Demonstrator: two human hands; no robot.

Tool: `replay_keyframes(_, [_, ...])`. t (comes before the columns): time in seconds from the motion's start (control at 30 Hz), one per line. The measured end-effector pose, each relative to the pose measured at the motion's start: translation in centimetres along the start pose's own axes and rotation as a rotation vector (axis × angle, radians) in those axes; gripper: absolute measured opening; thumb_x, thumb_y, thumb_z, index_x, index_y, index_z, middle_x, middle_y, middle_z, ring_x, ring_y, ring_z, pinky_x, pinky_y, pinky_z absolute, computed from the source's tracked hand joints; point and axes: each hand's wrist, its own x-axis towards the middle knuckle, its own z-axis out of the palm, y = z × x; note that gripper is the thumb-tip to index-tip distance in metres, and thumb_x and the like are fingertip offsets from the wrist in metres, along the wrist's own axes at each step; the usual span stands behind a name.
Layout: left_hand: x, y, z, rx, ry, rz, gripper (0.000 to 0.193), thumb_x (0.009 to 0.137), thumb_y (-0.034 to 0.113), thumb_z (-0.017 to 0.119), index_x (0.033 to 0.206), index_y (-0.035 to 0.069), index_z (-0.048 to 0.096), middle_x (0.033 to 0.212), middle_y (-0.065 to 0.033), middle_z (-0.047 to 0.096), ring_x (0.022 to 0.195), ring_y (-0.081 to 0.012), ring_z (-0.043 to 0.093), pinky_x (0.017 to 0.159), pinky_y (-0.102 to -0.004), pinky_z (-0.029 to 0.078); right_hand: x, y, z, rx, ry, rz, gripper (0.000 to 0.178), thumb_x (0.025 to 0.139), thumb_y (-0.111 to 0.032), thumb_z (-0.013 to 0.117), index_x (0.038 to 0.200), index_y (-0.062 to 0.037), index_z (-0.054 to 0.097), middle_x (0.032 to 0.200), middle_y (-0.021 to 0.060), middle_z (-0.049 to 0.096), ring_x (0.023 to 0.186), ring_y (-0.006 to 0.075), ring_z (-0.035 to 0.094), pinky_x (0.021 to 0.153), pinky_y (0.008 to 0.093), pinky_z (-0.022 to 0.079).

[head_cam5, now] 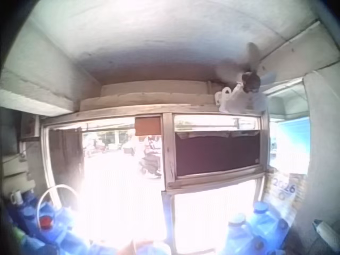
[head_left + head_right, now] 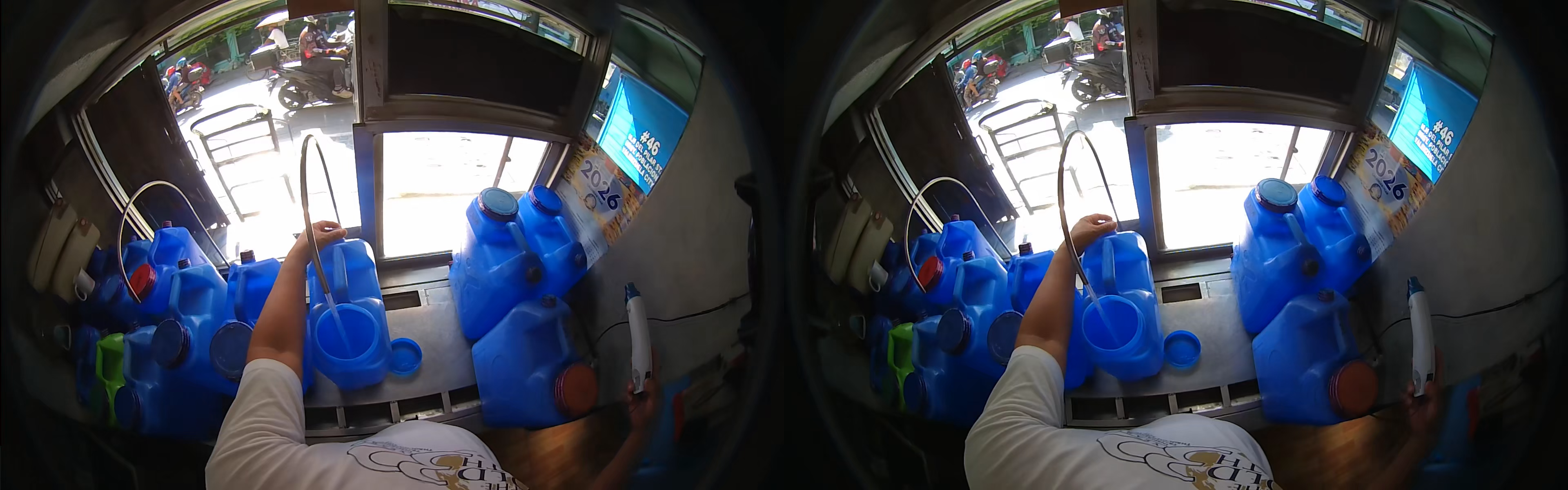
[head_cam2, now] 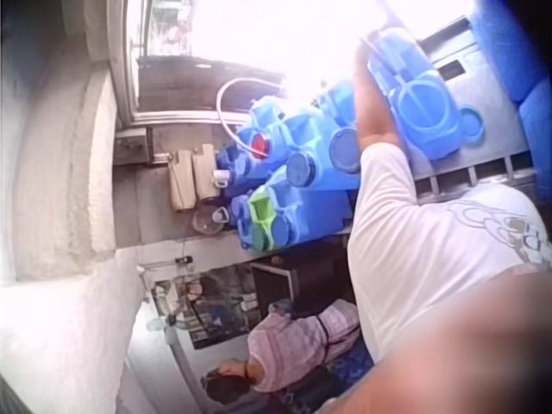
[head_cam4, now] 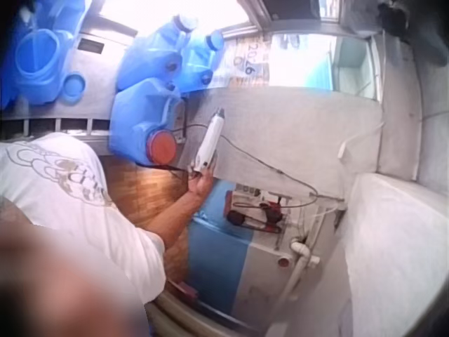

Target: The person fills several blue plastic jugs with water from a tap, then seals each with a cap and applies a purple seal using a handheld applicator. The person moves the jugs on a metal counter and exits the vehicle at the end.

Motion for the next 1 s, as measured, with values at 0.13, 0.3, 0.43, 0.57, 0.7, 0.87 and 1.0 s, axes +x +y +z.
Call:
replay_keyframes(0.13, [1.0,-2.9,-2.7,-0.144,0.025,0.041,0.065,0.081,0.033,0.083,0.130,-0.003,0.058,0.109,-0.0182,0.069,0.104,-0.0245,0.066,0.093,-0.0339,0.051,-5.9,-8.7,-3.0,-0.205,0.116,-0.132,0.069,0.094,-0.015,0.058,0.154,-0.0060,0.025,0.133,0.0231,0.052,0.074,0.0207,0.062,0.055,0.0279,0.055])
replay_keyframes(0.3, [1.4,-2.4,-2.3,-0.298,-0.097,0.110,0.053,0.088,0.028,0.076,0.129,-0.002,0.059,0.107,-0.0147,0.069,0.101,-0.0228,0.066,0.089,-0.0322,0.053,-13.8,-18.5,3.0,-0.759,0.318,-0.239,0.073,0.084,-0.020,0.060,0.151,-0.0005,0.037,0.120,0.0145,0.057,0.083,0.0187,0.059,0.065,0.0278,0.049])
replay_keyframes(0.43, [1.6,-0.2,0.1,-0.001,-0.069,-0.024,0.043,0.092,0.028,0.072,0.121,-0.002,0.063,0.099,-0.0089,0.071,0.086,-0.0167,0.068,0.078,-0.0278,0.054,-10.4,-18.3,4.0,-0.857,0.216,-0.274,0.078,0.087,-0.028,0.066,0.153,-0.0053,0.031,0.119,0.0144,0.057,0.079,0.0140,0.063,0.059,0.0237,0.053])
replay_keyframes(0.57, [0.5,-0.9,-2.2,-0.107,-0.078,0.056,0.047,0.092,0.020,0.072,0.129,-0.002,0.053,0.102,-0.0122,0.070,0.087,-0.0167,0.068,0.077,-0.0263,0.055,-4.7,-11.1,4.6,-0.735,0.205,-0.114,0.072,0.084,-0.025,0.061,0.150,-0.0060,0.039,0.114,0.0103,0.056,0.072,0.0088,0.057,0.062,0.0223,0.048])
replay_keyframes(0.7, [0.3,-1.4,-3.4,-0.236,-0.082,0.045,0.046,0.095,0.014,0.067,0.136,0.000,0.048,0.105,-0.0153,0.069,0.087,-0.0181,0.068,0.081,-0.0290,0.055,1.2,-2.8,0.6,-0.558,0.136,0.109,0.058,0.090,-0.019,0.055,0.146,-0.0092,0.044,0.107,0.0043,0.056,0.072,0.0074,0.057,0.061,0.0222,0.046])
replay_keyframes(0.87, [-0.2,1.0,-0.8,-0.115,-0.026,0.059,0.042,0.091,0.029,0.074,0.123,0.003,0.062,0.104,-0.0068,0.070,0.089,-0.0125,0.066,0.079,-0.0246,0.050,7.6,6.5,-4.7,-0.424,0.216,0.287,0.052,0.094,-0.024,0.055,0.144,-0.0130,0.046,0.109,0.0042,0.057,0.073,0.0081,0.060,0.060,0.0233,0.050])
replay_keyframes(1.0, [1.4,-0.1,-2.0,0.144,-0.001,0.039,0.044,0.090,0.029,0.076,0.120,0.001,0.062,0.099,-0.0064,0.071,0.089,-0.0128,0.066,0.081,-0.0258,0.051,12.1,11.1,-6.4,-0.276,0.206,0.276,0.052,0.094,-0.027,0.057,0.142,-0.0130,0.047,0.111,0.0059,0.059,0.075,0.0107,0.062,0.062,0.0253,0.054])
